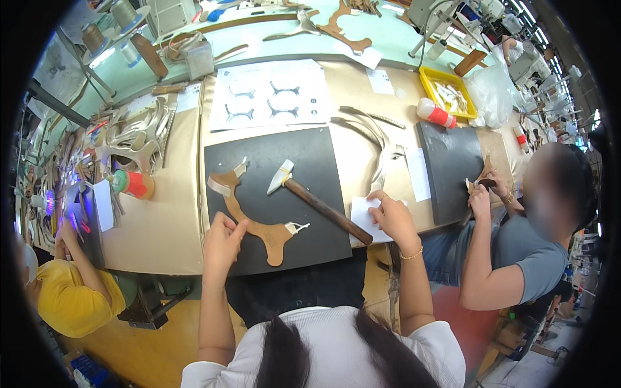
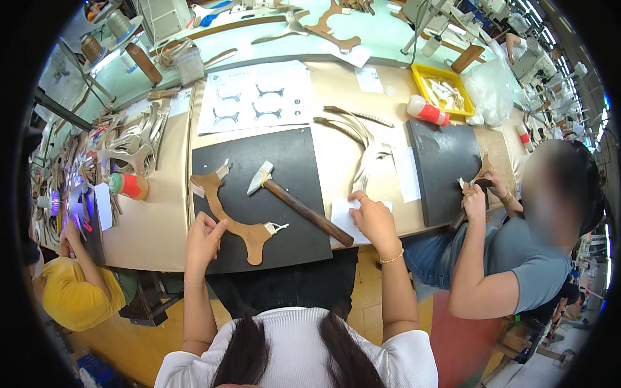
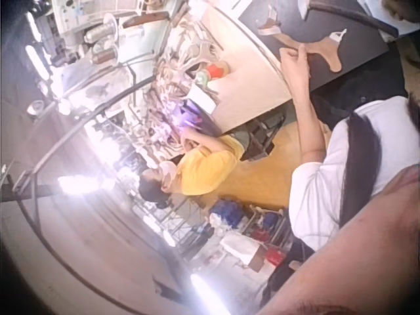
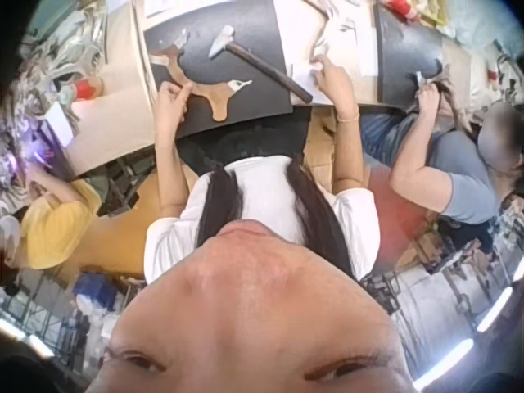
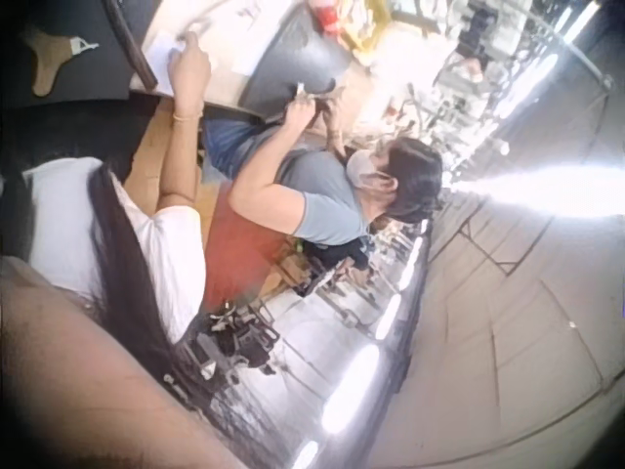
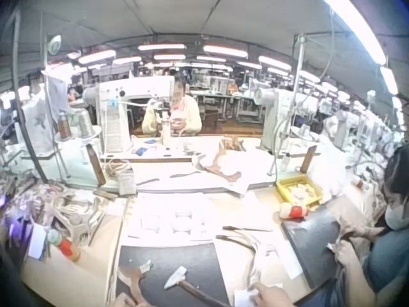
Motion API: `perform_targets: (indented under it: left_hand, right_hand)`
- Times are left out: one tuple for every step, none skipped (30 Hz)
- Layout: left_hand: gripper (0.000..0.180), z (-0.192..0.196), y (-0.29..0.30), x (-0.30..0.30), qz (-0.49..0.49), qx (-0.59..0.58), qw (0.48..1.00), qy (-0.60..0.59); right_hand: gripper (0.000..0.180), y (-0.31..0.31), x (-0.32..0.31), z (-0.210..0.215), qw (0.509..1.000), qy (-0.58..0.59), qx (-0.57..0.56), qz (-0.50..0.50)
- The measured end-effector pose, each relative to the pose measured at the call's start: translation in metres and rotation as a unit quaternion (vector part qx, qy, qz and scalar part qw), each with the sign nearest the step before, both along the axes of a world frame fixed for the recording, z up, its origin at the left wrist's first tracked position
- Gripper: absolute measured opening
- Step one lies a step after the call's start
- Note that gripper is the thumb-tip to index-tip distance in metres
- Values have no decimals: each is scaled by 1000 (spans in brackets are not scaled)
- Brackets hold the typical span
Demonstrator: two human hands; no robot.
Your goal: The person assembles a shoe part by applying glue to a curved piece and attaching a smaller strip. They use a hammer to press the joint and smooth the edges, repeating the process on multiple units at a factory workstation.
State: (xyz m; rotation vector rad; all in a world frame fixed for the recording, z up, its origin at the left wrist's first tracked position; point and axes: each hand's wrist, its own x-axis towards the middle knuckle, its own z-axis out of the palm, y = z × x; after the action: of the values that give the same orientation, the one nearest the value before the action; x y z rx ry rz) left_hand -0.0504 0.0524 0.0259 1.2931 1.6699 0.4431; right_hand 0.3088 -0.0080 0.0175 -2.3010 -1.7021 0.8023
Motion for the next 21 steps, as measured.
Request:
perform_targets:
  left_hand:
    - [32,7,-1,3,-16,4,1000,-15]
    - [32,13,-3,7,-34,6,999,-29]
    - [30,16,-3,16,-74,82,993,-36]
    - [27,18,0,24,-128,101,986,-23]
    - [25,17,3,36,-149,114,981,-40]
    - [24,15,7,49,-172,144,972,-72]
    - [23,10,14,65,-191,173,965,-58]
    - [22,3,24,83,-206,224,951,-61]
    - [21,-4,32,99,-214,277,934,-67]
    - [21,-11,37,114,-256,307,915,-51]
    - [21,-19,44,128,-292,340,893,-37]
    - [22,-27,52,141,-317,379,869,-23]
    - [24,-34,57,152,-361,378,853,-10]
    - [26,-41,58,160,-387,388,836,-4]
    - [27,-47,58,166,-407,412,815,32]
    - [28,-53,58,170,-416,444,791,58]
    - [30,-57,57,173,-433,437,784,87]
    - [31,-60,56,174,-463,406,778,123]
    - [28,-62,56,174,-452,424,776,113]
    - [26,-64,56,174,-459,410,778,123]
    - [25,-66,56,174,-458,418,774,127]
  right_hand:
    - [47,2,0,-3,997,50,-31,-42]
    - [44,4,-1,-4,999,51,-6,-12]
    - [40,6,-3,-5,999,46,-2,-2]
    - [37,6,-5,-5,999,38,-6,-1]
    - [28,7,-5,-5,996,88,-30,-5]
    - [25,7,-6,-6,996,78,-42,-10]
    - [23,7,-7,-7,996,83,-37,-12]
    - [21,8,-7,-9,995,96,-26,-13]
    - [22,6,-7,-11,995,100,-21,-17]
    - [22,5,-7,-14,996,85,-9,0]
    - [23,3,-8,-17,997,77,10,16]
    - [23,1,-7,-19,998,62,11,24]
    - [24,-1,-7,-20,997,74,21,32]
    - [25,-4,-6,-21,996,90,2,26]
    - [27,-7,-6,-21,994,78,64,38]
    - [29,-10,-4,-20,989,75,113,55]
    - [32,-13,-2,-19,994,12,102,47]
    - [38,-18,-1,-19,992,-46,112,45]
    - [43,-23,1,-19,991,-94,91,38]
    - [51,-30,2,-20,984,-141,99,32]
    - [52,-34,4,-22,983,-129,128,26]
